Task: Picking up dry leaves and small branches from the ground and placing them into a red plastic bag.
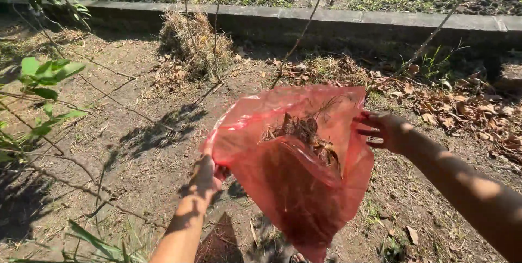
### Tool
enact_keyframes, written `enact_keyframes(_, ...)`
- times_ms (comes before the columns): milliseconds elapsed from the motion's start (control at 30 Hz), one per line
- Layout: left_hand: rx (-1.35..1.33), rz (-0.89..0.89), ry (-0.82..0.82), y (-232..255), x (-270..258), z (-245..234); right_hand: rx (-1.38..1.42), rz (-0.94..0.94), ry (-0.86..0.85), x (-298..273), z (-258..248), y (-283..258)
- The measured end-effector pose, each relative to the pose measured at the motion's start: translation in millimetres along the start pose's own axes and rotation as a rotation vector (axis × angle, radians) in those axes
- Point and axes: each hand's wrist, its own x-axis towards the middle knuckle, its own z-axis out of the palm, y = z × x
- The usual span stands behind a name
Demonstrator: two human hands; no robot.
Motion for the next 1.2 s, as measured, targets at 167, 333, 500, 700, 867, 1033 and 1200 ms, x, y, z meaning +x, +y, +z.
enact_keyframes(167, 0.052, -0.107, 0.182, -36.3, 77.7, -28.6, -0.038, 0.08, 0.016, 62.4, -11.7, 3.2)
enact_keyframes(333, 0.039, -0.117, 0.3, -97.0, 144.8, -98.6, -0.062, 0.22, 0.074, 126.8, -21.8, 34.8)
enact_keyframes(500, 0.0, -0.135, 0.196, -132.0, 176.0, -152.5, -0.031, 0.281, -0.003, 182.3, -14.1, 55.5)
enact_keyframes(700, 0.04, -0.146, 0.398, -147.2, 190.9, -179.2, -0.044, 0.36, -0.137, 273.6, 23.2, 75.8)
enact_keyframes(867, -0.021, -0.152, 0.629, -170.4, 185.0, -156.6, -0.121, 0.403, -0.266, 328.1, 51.4, 63.1)
enact_keyframes(1033, -0.088, -0.112, 0.669, -181.3, 215.9, -114.0, -0.274, 0.389, -0.322, 371.5, 86.5, 58.0)
enact_keyframes(1200, -0.18, -0.09, 0.693, -194.1, 248.1, -78.5, -0.19, 0.353, -0.317, 452.0, 70.4, 102.9)
